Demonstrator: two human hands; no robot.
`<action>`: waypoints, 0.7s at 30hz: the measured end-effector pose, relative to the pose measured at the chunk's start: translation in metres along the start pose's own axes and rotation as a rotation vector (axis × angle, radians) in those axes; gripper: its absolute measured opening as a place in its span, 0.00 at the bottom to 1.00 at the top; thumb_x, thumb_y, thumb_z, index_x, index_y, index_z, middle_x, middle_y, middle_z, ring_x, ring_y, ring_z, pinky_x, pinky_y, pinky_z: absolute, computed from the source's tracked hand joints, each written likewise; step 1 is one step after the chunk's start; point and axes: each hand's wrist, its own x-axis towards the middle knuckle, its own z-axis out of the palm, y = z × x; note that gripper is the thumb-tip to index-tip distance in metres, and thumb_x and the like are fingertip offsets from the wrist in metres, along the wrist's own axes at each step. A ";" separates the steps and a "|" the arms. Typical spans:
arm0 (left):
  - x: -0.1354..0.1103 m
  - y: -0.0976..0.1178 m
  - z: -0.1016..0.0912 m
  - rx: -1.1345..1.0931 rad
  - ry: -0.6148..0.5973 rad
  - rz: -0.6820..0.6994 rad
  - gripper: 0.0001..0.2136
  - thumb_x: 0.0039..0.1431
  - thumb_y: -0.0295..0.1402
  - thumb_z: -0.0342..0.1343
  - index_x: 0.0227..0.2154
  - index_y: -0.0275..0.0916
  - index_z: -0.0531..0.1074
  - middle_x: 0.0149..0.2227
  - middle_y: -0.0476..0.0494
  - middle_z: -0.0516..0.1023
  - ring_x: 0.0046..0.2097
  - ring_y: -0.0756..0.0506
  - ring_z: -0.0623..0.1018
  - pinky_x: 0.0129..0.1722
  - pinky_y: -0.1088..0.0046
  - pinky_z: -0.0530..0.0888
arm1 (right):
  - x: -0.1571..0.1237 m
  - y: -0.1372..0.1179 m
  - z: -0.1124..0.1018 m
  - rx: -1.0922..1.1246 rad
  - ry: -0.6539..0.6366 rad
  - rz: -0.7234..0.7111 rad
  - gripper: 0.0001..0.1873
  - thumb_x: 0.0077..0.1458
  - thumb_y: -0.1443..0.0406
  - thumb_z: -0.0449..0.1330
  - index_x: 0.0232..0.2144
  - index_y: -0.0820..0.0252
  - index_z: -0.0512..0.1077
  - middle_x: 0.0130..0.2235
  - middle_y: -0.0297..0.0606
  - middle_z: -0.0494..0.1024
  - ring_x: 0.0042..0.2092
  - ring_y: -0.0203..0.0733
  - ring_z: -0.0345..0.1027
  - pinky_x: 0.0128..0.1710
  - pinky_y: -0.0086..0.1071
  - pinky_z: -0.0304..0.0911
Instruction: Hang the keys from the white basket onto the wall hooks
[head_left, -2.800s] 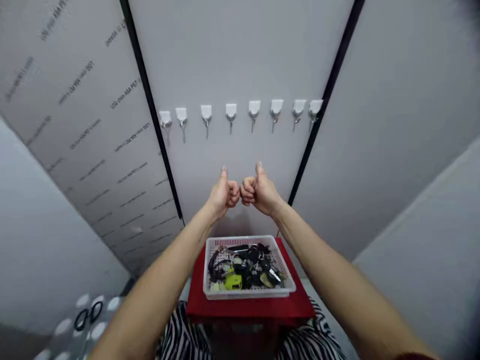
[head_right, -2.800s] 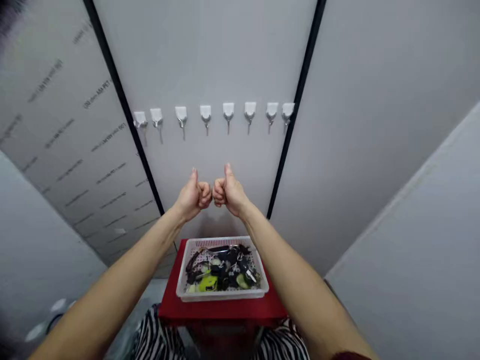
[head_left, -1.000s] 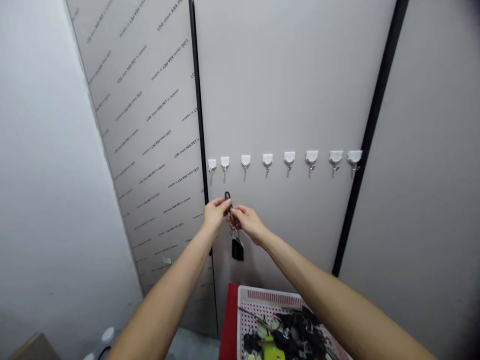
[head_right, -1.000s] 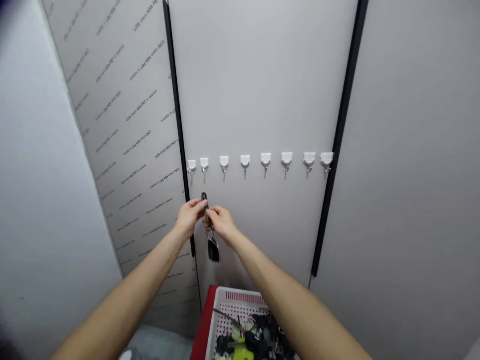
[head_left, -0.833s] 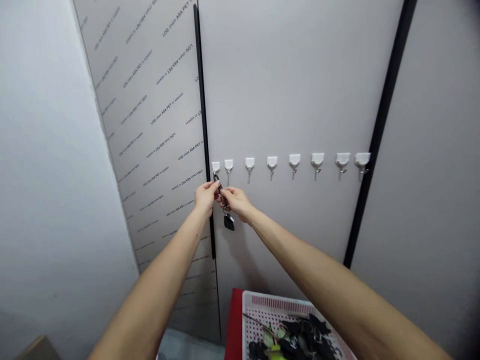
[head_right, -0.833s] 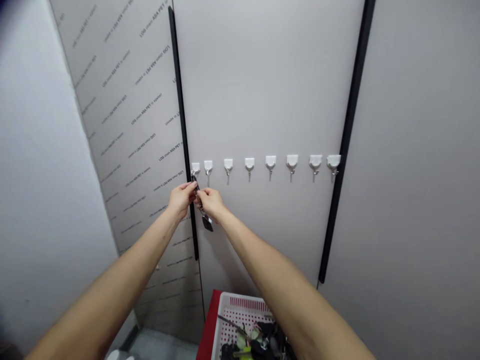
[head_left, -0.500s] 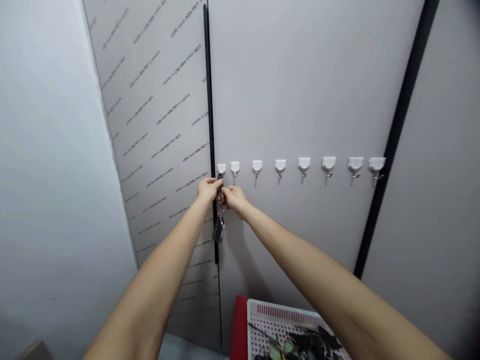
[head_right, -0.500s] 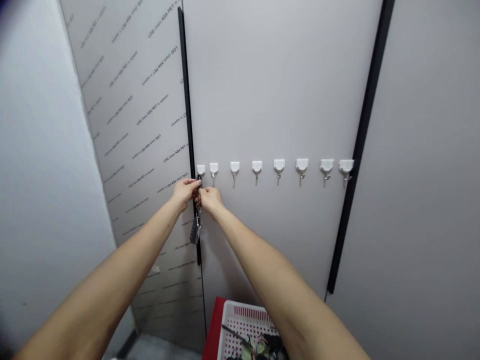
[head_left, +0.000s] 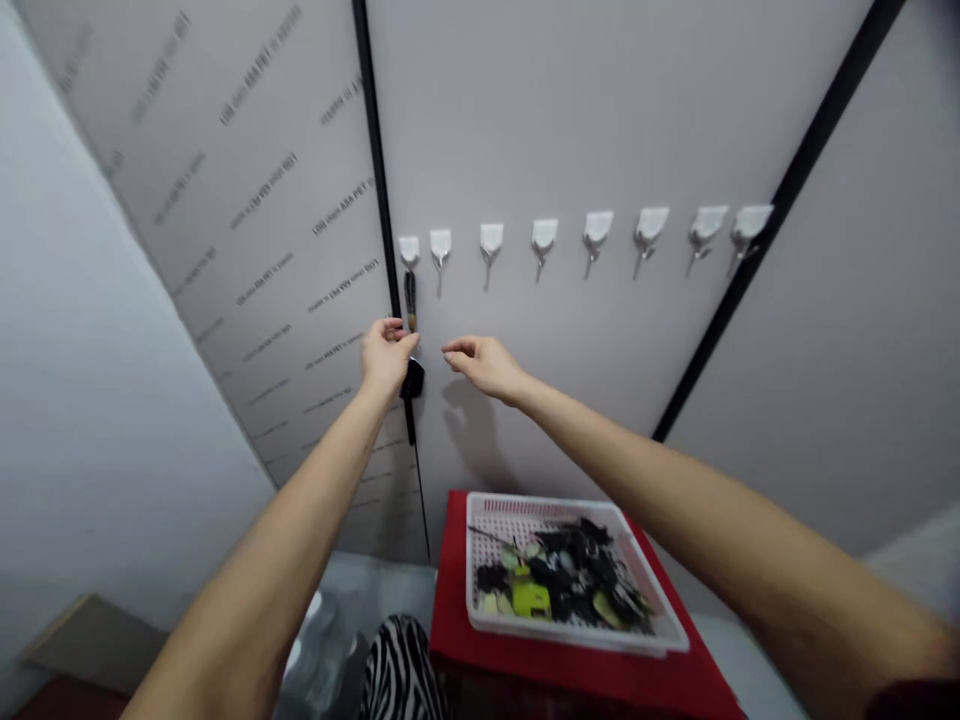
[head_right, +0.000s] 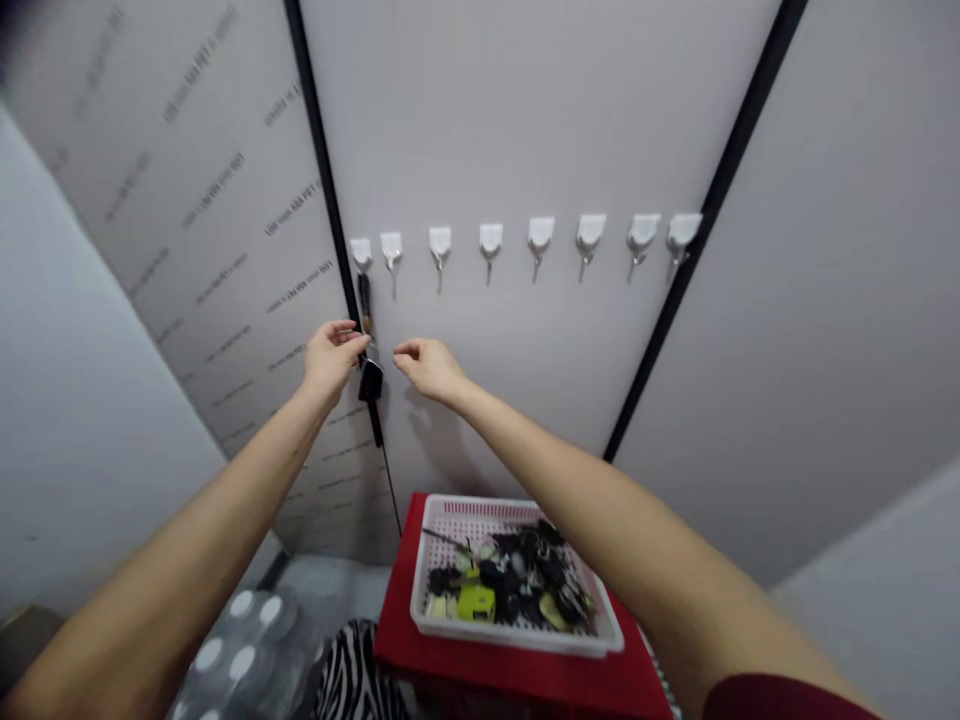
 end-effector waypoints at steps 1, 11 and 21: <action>-0.016 -0.008 0.000 0.008 -0.040 0.001 0.12 0.36 0.27 0.51 0.30 0.34 0.62 0.25 0.50 0.66 0.25 0.55 0.66 0.26 0.80 0.64 | -0.018 0.011 -0.002 -0.015 -0.061 0.011 0.12 0.41 0.67 0.50 0.31 0.65 0.67 0.30 0.36 0.70 0.30 0.31 0.61 0.32 0.26 0.56; -0.191 -0.082 0.016 0.711 -1.152 0.158 0.09 0.40 0.31 0.49 0.28 0.39 0.66 0.31 0.48 0.70 0.35 0.49 0.68 0.34 0.74 0.62 | -0.184 0.107 -0.002 -0.365 -0.627 0.029 0.14 0.38 0.69 0.51 0.32 0.60 0.67 0.33 0.36 0.70 0.36 0.36 0.60 0.38 0.29 0.52; -0.205 -0.084 0.016 0.904 -1.192 0.250 0.11 0.47 0.31 0.39 0.30 0.39 0.65 0.31 0.45 0.71 0.33 0.47 0.69 0.33 0.73 0.62 | -0.188 0.112 -0.006 -0.553 -0.560 0.017 0.20 0.36 0.72 0.49 0.35 0.58 0.65 0.36 0.36 0.68 0.40 0.39 0.57 0.39 0.30 0.50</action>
